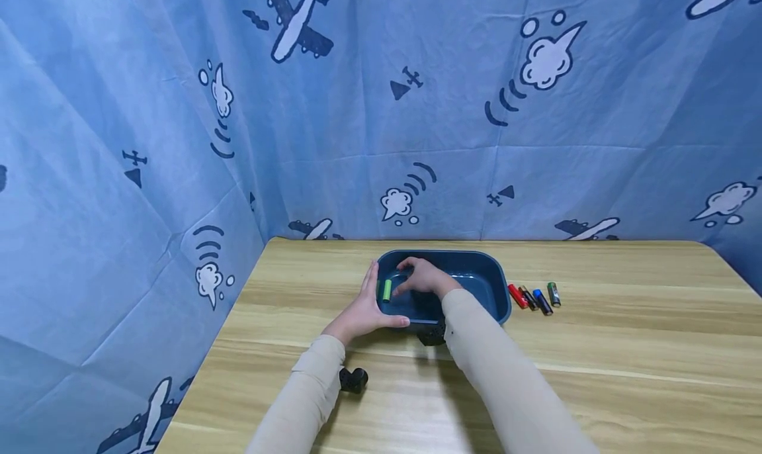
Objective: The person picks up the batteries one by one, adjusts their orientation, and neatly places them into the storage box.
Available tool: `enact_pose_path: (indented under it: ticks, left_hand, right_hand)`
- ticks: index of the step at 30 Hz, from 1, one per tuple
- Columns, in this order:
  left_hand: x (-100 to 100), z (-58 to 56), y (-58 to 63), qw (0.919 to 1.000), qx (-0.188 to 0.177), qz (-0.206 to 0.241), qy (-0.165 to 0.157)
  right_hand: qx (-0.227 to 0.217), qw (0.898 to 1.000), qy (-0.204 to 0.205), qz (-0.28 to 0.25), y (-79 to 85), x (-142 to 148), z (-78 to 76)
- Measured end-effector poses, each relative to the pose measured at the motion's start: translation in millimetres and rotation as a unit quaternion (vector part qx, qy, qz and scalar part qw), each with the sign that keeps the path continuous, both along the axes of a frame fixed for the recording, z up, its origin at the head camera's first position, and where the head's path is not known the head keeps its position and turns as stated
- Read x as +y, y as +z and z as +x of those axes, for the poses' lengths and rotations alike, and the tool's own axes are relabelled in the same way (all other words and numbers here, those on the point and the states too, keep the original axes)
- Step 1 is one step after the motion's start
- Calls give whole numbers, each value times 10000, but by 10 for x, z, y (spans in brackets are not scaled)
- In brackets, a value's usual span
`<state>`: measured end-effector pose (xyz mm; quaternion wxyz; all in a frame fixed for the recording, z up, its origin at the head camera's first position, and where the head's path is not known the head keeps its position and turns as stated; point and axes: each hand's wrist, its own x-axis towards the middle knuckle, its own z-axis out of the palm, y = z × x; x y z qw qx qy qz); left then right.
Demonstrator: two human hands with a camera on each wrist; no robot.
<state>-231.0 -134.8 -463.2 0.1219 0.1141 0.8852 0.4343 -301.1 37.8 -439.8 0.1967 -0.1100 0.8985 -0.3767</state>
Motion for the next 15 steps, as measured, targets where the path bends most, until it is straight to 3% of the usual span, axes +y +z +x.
enact_pose_path:
  ticks: [9, 12, 15]
  left_hand:
    - [33, 7, 49, 9998, -20, -122, 125]
    - [36, 10, 50, 9999, -9, -134, 103]
    - [31, 17, 49, 9999, -6, -109, 94]
  right_hand:
    - [-82, 9984, -241, -513, 683, 839, -168]
    - [157, 9975, -321, -609, 785, 1258, -179]
    - [335, 9962, -485, -634, 782, 1678, -137]
